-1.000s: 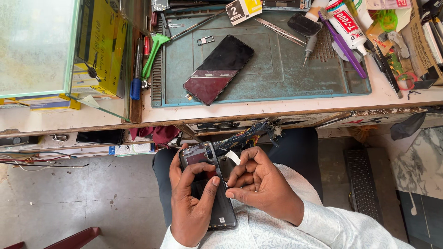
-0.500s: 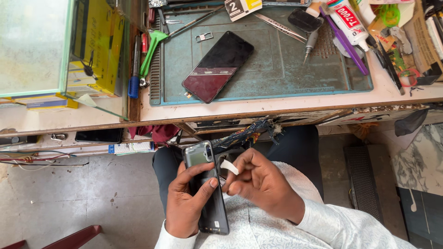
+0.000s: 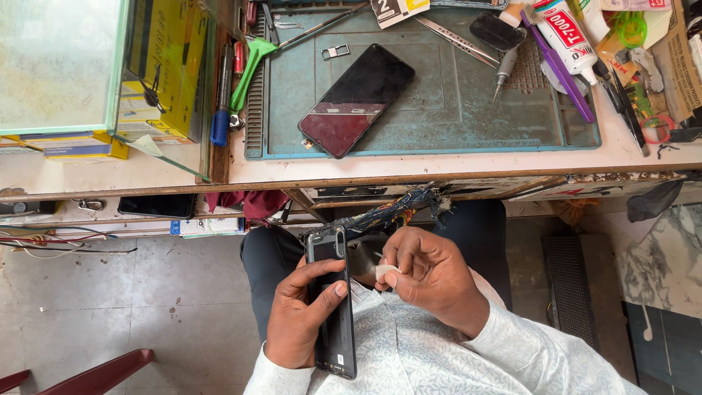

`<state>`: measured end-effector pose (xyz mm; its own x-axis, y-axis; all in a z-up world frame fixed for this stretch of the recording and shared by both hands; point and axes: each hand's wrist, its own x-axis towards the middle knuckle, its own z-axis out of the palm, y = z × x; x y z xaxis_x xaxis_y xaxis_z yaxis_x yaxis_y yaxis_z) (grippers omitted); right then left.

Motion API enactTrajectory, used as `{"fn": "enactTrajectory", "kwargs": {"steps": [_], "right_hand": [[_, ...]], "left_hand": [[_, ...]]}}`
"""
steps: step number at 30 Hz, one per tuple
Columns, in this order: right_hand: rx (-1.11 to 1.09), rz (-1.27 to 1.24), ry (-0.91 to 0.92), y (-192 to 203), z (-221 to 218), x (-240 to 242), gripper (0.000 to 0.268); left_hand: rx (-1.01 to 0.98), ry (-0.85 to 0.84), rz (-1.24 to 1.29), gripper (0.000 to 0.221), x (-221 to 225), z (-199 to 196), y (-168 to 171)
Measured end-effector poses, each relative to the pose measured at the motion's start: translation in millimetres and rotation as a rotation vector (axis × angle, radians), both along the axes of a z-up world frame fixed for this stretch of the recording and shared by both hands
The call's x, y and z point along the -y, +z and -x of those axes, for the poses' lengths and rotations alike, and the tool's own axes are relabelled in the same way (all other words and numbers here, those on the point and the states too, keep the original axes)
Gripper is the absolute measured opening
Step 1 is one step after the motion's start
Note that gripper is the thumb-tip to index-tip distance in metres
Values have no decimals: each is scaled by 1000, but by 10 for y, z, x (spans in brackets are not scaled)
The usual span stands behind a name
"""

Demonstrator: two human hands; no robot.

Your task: The person disassembles a smartphone, removes the back cover and battery, and applies adhesive tape to the back of the device. They handle the phone, a battery, and a roll of tape while working at a cluttered repair bench.

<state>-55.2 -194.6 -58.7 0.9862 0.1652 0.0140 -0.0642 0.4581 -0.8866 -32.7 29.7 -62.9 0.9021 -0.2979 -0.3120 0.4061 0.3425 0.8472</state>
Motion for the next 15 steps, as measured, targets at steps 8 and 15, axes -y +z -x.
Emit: {"fn": "enactTrajectory", "kwargs": {"steps": [8,15], "right_hand": [[-11,-36,5,-6,-18,-13,23],[-20,18,120,88,-34,-20,26]], "left_hand": [[-6,-11,-16,27,34,-19,57],[-29,-20,3,28,22,-13,-23]]}}
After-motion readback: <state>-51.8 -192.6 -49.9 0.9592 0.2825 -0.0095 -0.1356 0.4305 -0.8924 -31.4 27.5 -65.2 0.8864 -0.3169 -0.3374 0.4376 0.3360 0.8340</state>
